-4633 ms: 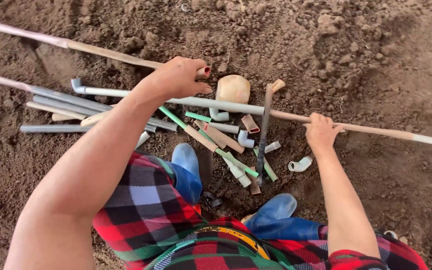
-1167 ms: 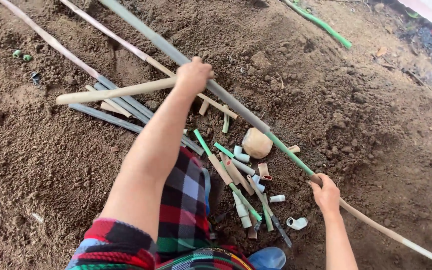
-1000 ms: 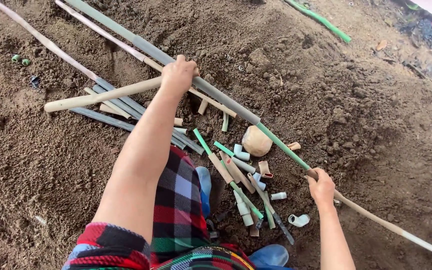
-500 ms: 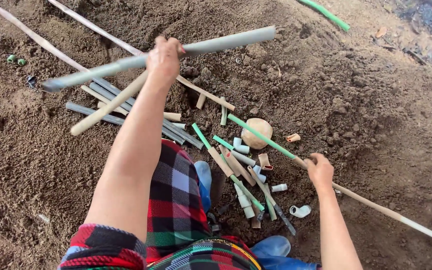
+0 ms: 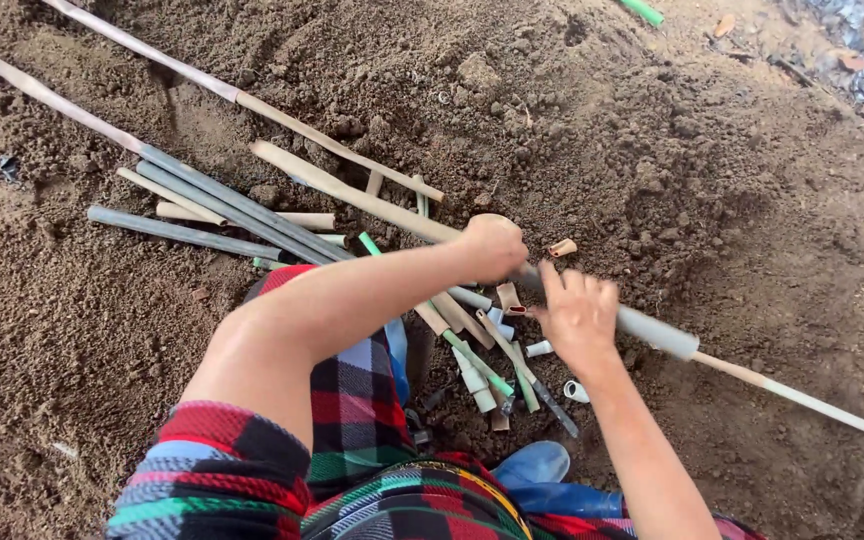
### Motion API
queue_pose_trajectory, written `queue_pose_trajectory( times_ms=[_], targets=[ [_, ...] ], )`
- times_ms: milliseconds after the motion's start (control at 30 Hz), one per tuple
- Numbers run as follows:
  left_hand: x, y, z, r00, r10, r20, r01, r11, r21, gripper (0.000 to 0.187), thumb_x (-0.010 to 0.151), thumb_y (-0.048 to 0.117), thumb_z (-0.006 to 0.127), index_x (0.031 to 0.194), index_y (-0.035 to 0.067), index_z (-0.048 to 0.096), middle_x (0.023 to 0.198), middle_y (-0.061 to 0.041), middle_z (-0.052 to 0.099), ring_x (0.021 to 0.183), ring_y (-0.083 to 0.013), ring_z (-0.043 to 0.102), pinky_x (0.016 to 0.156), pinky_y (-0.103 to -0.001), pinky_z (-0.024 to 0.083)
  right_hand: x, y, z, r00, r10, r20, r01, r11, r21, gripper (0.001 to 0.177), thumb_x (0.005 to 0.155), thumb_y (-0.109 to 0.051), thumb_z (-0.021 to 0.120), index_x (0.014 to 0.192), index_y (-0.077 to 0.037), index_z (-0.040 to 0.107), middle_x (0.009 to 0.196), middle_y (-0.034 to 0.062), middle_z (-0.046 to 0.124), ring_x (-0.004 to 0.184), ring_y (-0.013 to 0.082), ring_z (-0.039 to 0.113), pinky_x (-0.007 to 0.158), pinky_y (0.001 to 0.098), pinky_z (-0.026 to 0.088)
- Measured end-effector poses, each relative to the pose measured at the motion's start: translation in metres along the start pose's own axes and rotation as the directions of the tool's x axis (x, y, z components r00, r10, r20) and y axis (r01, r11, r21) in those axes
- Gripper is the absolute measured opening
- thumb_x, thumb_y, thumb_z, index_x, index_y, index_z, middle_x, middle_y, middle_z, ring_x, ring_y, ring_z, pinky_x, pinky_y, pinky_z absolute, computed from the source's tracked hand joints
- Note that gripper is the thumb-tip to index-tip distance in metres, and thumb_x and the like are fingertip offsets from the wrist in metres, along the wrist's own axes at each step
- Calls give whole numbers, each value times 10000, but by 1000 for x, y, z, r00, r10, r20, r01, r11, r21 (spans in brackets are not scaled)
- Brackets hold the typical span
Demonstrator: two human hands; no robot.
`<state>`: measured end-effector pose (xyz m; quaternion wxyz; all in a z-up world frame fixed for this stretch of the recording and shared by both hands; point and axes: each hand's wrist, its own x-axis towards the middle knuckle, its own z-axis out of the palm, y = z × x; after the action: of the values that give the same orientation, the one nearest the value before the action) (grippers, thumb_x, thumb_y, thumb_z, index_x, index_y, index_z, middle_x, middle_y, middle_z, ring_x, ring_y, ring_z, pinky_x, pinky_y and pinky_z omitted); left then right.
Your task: A person uses a hacksaw blade to cut and score PVC pipes and wooden sticks on a dirt surface, eventually fitting pipe pieces together.
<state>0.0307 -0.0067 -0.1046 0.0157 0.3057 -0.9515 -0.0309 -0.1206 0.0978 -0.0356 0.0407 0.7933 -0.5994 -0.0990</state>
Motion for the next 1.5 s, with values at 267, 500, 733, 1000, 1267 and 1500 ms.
queue_pose_trajectory(
  times_ms=[267,500,733,1000,1267,1500],
  targets=[
    [-21,-73,-92,922,-381,63,343,732,-589,187,842,183,663,1019,132,637,925,-96,604,917,-273,644,824,-405,514,-47,27,2,802,210,559,-492,762,420,514,820,-446,620,1247,-162,582,1082,145,679,1002,321,656,864,416,507],
    [-37,-148,-5,798,-391,458,567,745,-352,439,717,152,764,1138,126,642,1004,-114,647,928,-268,633,890,-454,494,-74,50,11,790,282,544,-538,744,396,506,784,-481,641,1188,-177,624,1064,145,697,1016,330,654,888,408,519],
    [-22,-94,-25,759,-183,625,351,923,-156,601,707,236,806,1246,112,568,1150,-142,617,1099,-317,585,987,-450,447,-79,45,-17,791,352,501,-611,498,615,451,756,-340,733,1142,-117,669,1080,160,684,1069,347,610,896,415,507],
    [-39,-108,-39,856,-434,281,469,881,-66,228,834,180,675,1039,82,674,854,-125,650,798,-256,669,773,-426,567,-71,46,-19,776,299,555,-630,381,677,552,780,-252,728,1263,-42,565,1251,220,574,1234,375,474,1026,468,397],
    [-65,-153,-47,832,-542,-116,538,841,-66,230,978,156,412,929,76,622,845,-129,540,709,-251,660,627,-400,575,-78,91,92,739,279,613,-632,601,489,498,840,-284,673,1291,-108,555,1271,163,579,1213,317,521,1015,449,432],
    [-22,-94,-66,924,-378,-50,360,908,-215,179,980,211,411,935,147,572,891,-119,529,697,-244,635,656,-404,563,-38,69,29,886,304,349,-463,562,685,400,875,-305,610,1265,-220,579,1119,76,645,1068,264,596,931,418,473]
  ],
)
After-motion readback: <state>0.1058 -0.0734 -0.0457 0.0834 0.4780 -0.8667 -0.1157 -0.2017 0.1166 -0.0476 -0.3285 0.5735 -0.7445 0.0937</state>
